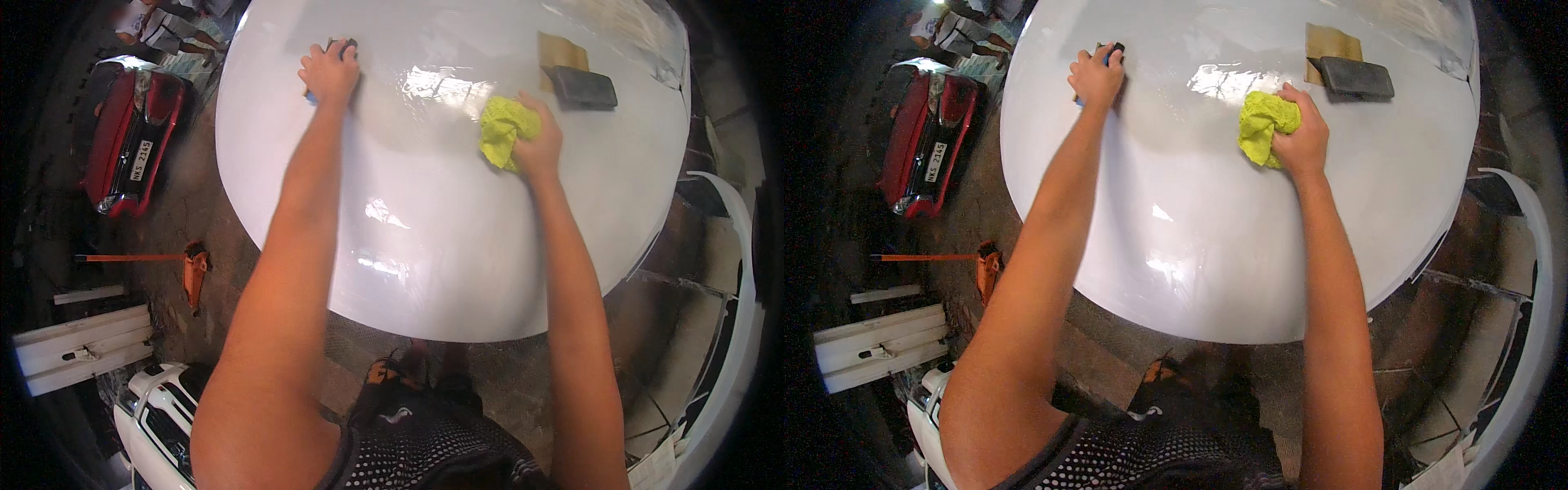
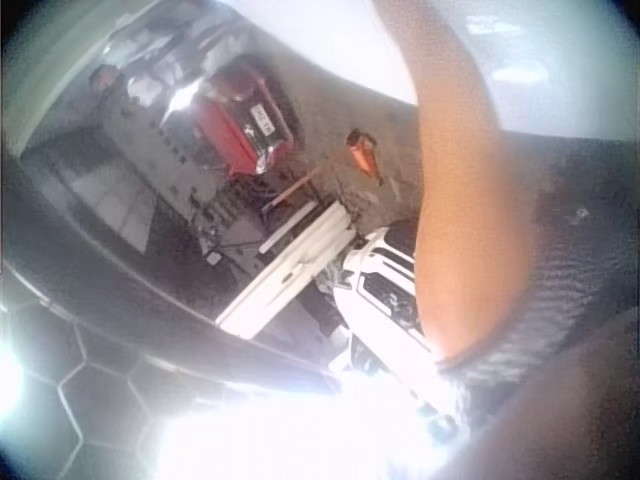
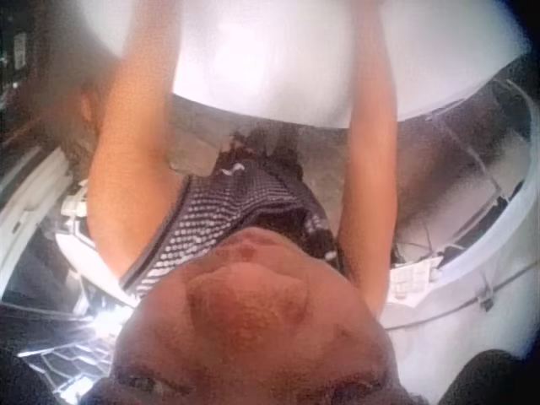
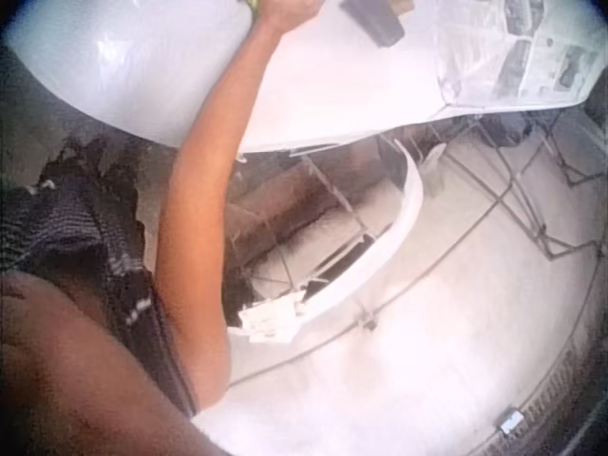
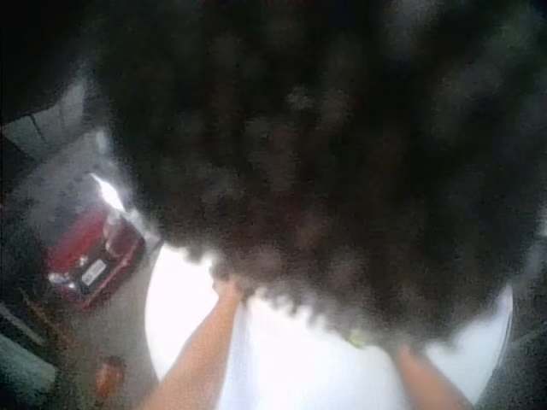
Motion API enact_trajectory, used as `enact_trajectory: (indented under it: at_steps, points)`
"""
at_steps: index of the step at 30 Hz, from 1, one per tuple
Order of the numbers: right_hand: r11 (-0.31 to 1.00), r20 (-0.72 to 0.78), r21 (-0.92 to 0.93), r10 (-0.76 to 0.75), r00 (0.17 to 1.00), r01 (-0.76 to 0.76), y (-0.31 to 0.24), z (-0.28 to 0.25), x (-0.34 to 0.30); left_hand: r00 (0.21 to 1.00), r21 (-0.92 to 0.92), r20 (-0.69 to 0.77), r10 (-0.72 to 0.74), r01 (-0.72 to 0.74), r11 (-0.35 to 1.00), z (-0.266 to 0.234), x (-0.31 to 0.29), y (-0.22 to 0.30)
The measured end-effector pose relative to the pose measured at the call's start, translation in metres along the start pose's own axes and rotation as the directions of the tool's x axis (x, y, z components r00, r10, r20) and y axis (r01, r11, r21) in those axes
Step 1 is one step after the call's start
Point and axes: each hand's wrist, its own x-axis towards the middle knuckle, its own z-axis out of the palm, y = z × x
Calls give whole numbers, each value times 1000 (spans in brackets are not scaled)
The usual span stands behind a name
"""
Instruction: The person sands a white car hood using a sanding block and wipes the surface with a yellow cloth. The person alternates between sanding and wiping, occasionally switching sanding blocks and inspecting the surface.
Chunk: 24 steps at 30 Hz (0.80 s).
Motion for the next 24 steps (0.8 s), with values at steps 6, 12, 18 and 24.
enact_trajectory:
  at_steps: [6,12,18,24]
  points:
    - [994,-40,-73,75,996,-78,12,-26,0,843,-487,99,529,-423,764,-57,-169,83]
    - [1000,-22,-17,9,1000,-9,-1,0,-3,1000,69,3,-24,24,997,-3,17,-19]
    - [995,-30,-88,53,998,-56,15,-24,-3,871,-326,136,473,-411,851,-60,-176,126]
    - [998,-19,-47,42,999,-43,-2,-7,-1,925,-157,-56,377,-381,911,-23,-74,52]
